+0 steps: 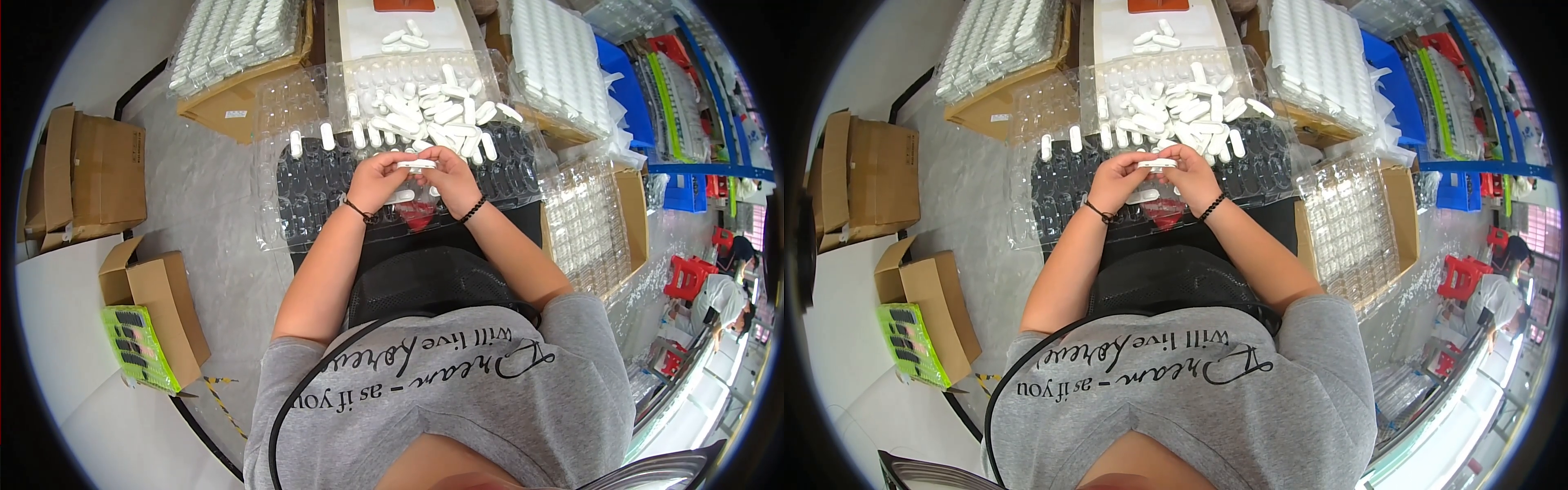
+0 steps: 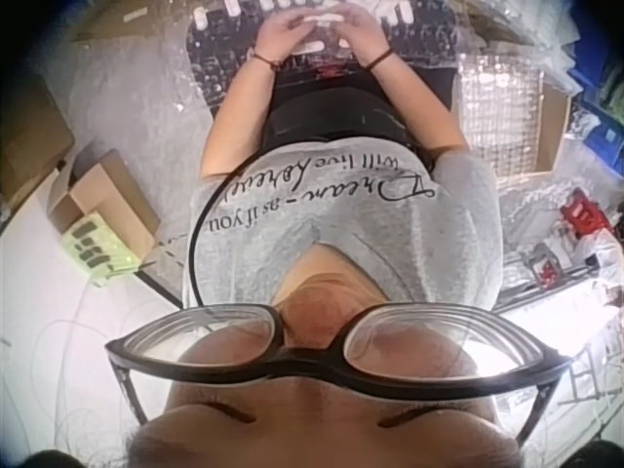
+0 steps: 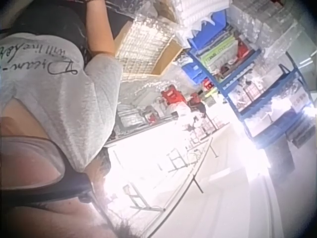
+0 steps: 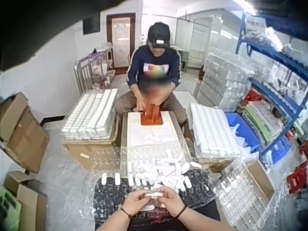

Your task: Assembling or sorting small white plastic components into plastic trays for manufacturing.

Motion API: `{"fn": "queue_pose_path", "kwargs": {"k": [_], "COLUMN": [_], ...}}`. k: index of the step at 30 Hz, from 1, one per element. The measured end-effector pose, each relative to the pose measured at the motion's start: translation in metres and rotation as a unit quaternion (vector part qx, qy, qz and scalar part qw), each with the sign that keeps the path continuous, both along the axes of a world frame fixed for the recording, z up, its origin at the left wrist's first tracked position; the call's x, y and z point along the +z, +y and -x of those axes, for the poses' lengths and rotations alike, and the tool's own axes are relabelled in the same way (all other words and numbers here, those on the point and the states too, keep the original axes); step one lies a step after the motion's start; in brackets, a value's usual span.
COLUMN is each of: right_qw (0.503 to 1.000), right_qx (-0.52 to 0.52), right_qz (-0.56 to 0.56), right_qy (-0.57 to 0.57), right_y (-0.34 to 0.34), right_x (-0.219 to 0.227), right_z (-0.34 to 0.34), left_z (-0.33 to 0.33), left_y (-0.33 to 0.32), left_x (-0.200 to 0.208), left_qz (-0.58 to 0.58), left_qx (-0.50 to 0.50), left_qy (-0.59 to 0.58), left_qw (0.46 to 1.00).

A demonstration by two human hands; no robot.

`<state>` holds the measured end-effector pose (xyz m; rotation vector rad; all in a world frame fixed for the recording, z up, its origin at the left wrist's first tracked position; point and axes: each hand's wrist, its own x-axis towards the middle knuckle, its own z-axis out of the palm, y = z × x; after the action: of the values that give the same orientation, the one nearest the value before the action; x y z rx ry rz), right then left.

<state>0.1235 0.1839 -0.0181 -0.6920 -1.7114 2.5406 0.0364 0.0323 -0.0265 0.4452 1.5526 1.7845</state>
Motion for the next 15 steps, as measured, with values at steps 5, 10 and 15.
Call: {"fn": "queue_pose_path", "kwargs": {"k": [5, 10, 15], "right_qw": [0.999, 0.994, 0.938], "right_qx": [0.022, 0.062, 0.121], "right_qz": [-0.035, -0.077, -0.291], "right_qy": [0.01, 0.037, 0.144], "right_y": [0.002, -0.002, 0.005], "right_x": [-0.004, 0.008, 0.02], "right_z": [0.001, 0.007, 0.024], "left_z": [0.002, 0.008, 0.014], "left_y": [-0.002, -0.004, -0.007], "left_x": [-0.009, -0.002, 0.002], "left_qz": [0.012, 0.037, -0.049], "left_qx": [-0.023, 0.0, 0.041], "left_qy": [0.021, 0.017, -0.072], "left_qw": [0.999, 0.999, 0.995]}}
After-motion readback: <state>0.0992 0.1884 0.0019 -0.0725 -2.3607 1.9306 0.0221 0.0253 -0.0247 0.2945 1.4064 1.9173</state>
